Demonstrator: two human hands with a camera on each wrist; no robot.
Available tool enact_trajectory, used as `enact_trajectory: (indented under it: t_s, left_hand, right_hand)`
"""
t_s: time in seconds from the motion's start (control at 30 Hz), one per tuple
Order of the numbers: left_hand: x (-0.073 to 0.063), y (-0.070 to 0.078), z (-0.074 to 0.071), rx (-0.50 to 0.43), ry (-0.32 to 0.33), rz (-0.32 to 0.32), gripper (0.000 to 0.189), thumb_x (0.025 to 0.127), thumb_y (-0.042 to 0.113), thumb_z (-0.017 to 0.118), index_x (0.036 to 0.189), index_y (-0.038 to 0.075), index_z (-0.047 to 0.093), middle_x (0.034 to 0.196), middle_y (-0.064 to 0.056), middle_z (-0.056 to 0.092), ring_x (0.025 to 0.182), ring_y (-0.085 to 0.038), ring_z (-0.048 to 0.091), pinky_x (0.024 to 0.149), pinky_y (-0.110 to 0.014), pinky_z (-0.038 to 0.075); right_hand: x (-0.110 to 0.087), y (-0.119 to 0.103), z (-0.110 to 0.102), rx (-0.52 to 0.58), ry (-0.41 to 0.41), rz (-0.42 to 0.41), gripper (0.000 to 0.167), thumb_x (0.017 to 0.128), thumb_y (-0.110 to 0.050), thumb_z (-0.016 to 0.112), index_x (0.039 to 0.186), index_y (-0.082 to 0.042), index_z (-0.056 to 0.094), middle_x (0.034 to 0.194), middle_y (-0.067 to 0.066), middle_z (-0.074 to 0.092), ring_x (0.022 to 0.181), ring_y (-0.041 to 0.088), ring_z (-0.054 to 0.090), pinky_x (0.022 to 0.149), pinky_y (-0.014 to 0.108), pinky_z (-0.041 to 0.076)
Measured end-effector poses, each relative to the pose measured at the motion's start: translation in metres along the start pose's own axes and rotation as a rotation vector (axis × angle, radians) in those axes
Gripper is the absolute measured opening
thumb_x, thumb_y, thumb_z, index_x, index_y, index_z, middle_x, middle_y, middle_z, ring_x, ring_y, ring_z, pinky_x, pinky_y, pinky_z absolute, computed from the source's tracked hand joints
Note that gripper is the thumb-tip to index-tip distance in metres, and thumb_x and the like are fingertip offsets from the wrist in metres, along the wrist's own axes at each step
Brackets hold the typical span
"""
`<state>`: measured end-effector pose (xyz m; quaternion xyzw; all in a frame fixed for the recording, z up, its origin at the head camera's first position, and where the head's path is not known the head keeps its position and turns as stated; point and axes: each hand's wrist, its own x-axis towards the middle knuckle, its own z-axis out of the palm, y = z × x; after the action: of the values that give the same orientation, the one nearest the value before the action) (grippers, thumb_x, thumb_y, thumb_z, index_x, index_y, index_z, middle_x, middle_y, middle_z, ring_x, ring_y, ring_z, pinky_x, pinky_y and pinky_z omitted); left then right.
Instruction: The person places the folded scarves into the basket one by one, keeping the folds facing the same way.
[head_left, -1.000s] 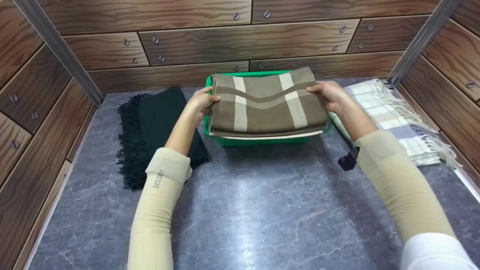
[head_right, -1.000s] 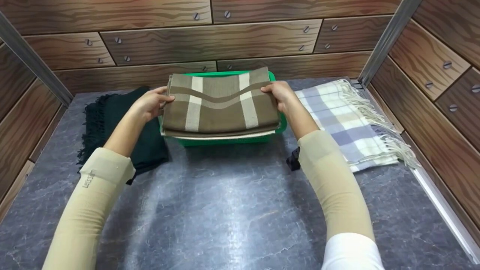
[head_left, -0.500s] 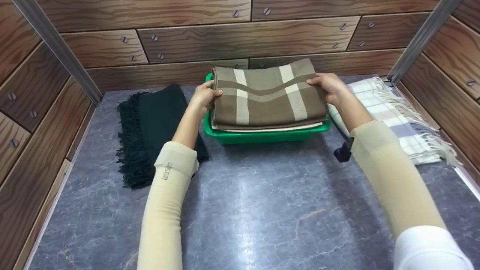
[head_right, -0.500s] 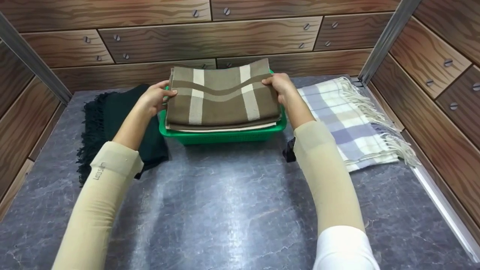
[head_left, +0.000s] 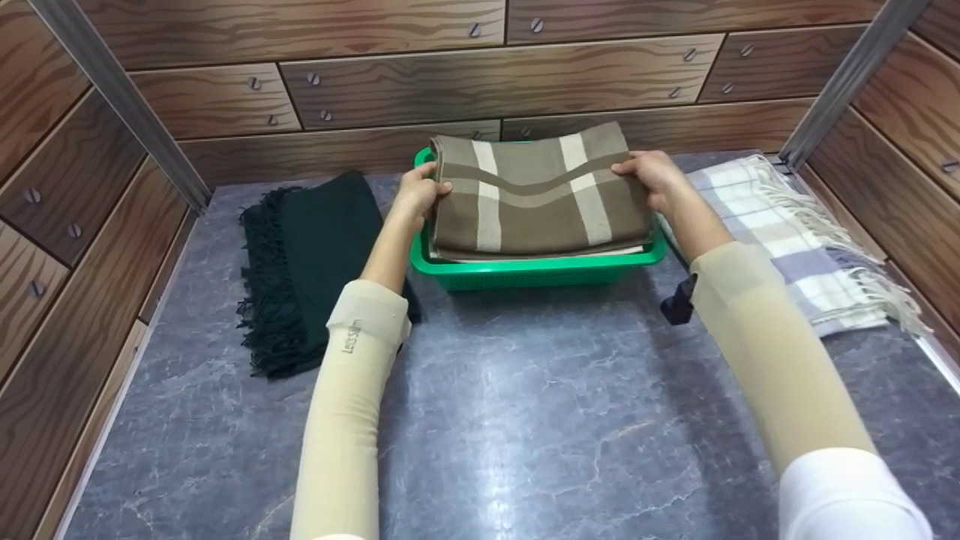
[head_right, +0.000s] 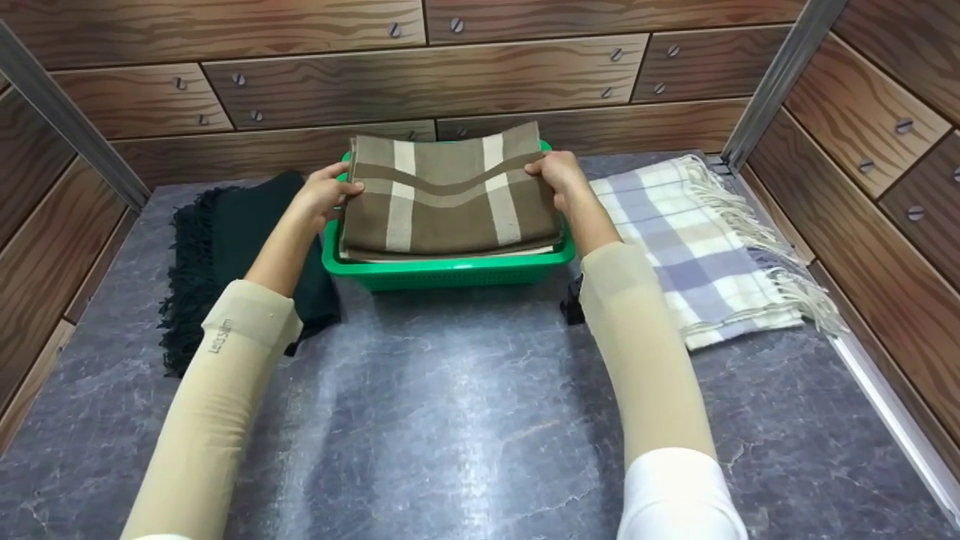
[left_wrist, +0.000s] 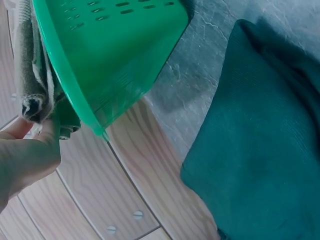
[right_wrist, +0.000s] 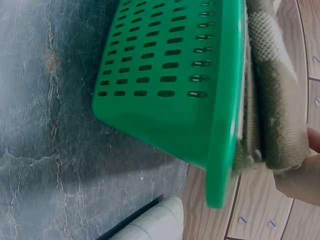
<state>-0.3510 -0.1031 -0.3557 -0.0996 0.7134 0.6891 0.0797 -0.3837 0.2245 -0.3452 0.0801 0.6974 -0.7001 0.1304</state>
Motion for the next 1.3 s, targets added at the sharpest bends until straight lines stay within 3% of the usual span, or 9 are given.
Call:
enact_trajectory:
  t_s: [0.1,0.2,0.3,0.43,0.67,0.93,1.07,1.3]
  left_hand:
    - [0.003,-0.001,0.003,0.010,0.010,0.004,0.054,0.091,-0.003,0.052,0.141,0.008,0.036,0.129,-0.012,0.048,0.103,-0.021,0.052,0.085,-0.029,0.044]
    - [0.005,-0.004,0.005,0.061,0.037,-0.001,0.053,0.091,-0.003,0.053,0.140,0.008,0.038,0.129,-0.012,0.048,0.102,-0.020,0.052,0.082,-0.027,0.044]
    - [0.007,-0.008,0.006,0.138,0.072,0.010,0.051,0.090,-0.003,0.053,0.138,0.007,0.041,0.131,-0.011,0.047,0.107,-0.020,0.050,0.085,-0.027,0.043]
    - [0.008,-0.014,0.011,0.239,0.110,0.026,0.050,0.089,-0.003,0.055,0.137,0.006,0.044,0.131,-0.012,0.047,0.111,-0.021,0.048,0.089,-0.029,0.041]
    - [0.013,-0.018,0.015,0.470,0.155,0.069,0.049,0.090,0.005,0.058,0.137,0.012,0.045,0.135,-0.009,0.045,0.121,-0.024,0.041,0.095,-0.032,0.038]
    - [0.019,-0.025,0.021,0.764,0.196,0.115,0.046,0.089,0.008,0.058,0.134,0.011,0.048,0.128,-0.009,0.052,0.118,-0.026,0.045,0.097,-0.035,0.035]
    - [0.020,-0.029,0.026,0.841,0.205,0.145,0.041,0.088,0.004,0.054,0.129,0.008,0.053,0.119,-0.012,0.058,0.110,-0.027,0.051,0.092,-0.036,0.040]
    - [0.018,-0.033,0.028,0.891,0.222,0.153,0.031,0.090,0.000,0.049,0.120,0.002,0.056,0.112,-0.015,0.059,0.104,-0.029,0.055,0.085,-0.036,0.045]
  right_hand:
    - [0.002,0.002,0.000,-0.043,0.015,-0.009,0.040,0.090,0.001,0.050,0.129,0.003,0.042,0.075,-0.003,0.059,0.061,0.009,0.057,0.058,0.022,0.047]
    - [0.005,0.004,0.001,-0.123,0.024,-0.009,0.050,0.091,-0.001,0.050,0.138,0.004,0.034,0.095,0.002,0.056,0.064,0.007,0.055,0.060,0.020,0.047]
    - [0.008,0.006,0.003,-0.220,0.014,-0.002,0.055,0.093,-0.004,0.048,0.143,0.003,0.026,0.121,0.012,0.046,0.078,0.009,0.053,0.072,0.023,0.045]
    - [0.012,0.011,0.008,-0.318,0.001,-0.002,0.054,0.094,-0.005,0.045,0.143,0.003,0.025,0.133,0.017,0.037,0.094,0.015,0.047,0.082,0.029,0.041]
    - [0.015,0.016,0.010,-0.369,0.017,-0.002,0.058,0.092,-0.001,0.046,0.143,0.007,0.019,0.140,0.023,0.029,0.114,0.025,0.039,0.094,0.033,0.037]
    - [0.019,0.023,0.015,-0.526,0.064,-0.036,0.053,0.091,0.000,0.047,0.138,0.013,0.025,0.139,0.026,0.030,0.113,0.029,0.039,0.096,0.038,0.036]
    - [0.020,0.028,0.014,-0.582,0.073,-0.043,0.051,0.090,0.001,0.047,0.136,0.015,0.028,0.137,0.028,0.031,0.113,0.031,0.039,0.094,0.038,0.038]
    - [0.021,0.030,0.017,-0.635,0.075,-0.036,0.052,0.090,-0.001,0.046,0.137,0.014,0.027,0.137,0.028,0.032,0.110,0.030,0.041,0.090,0.038,0.041]
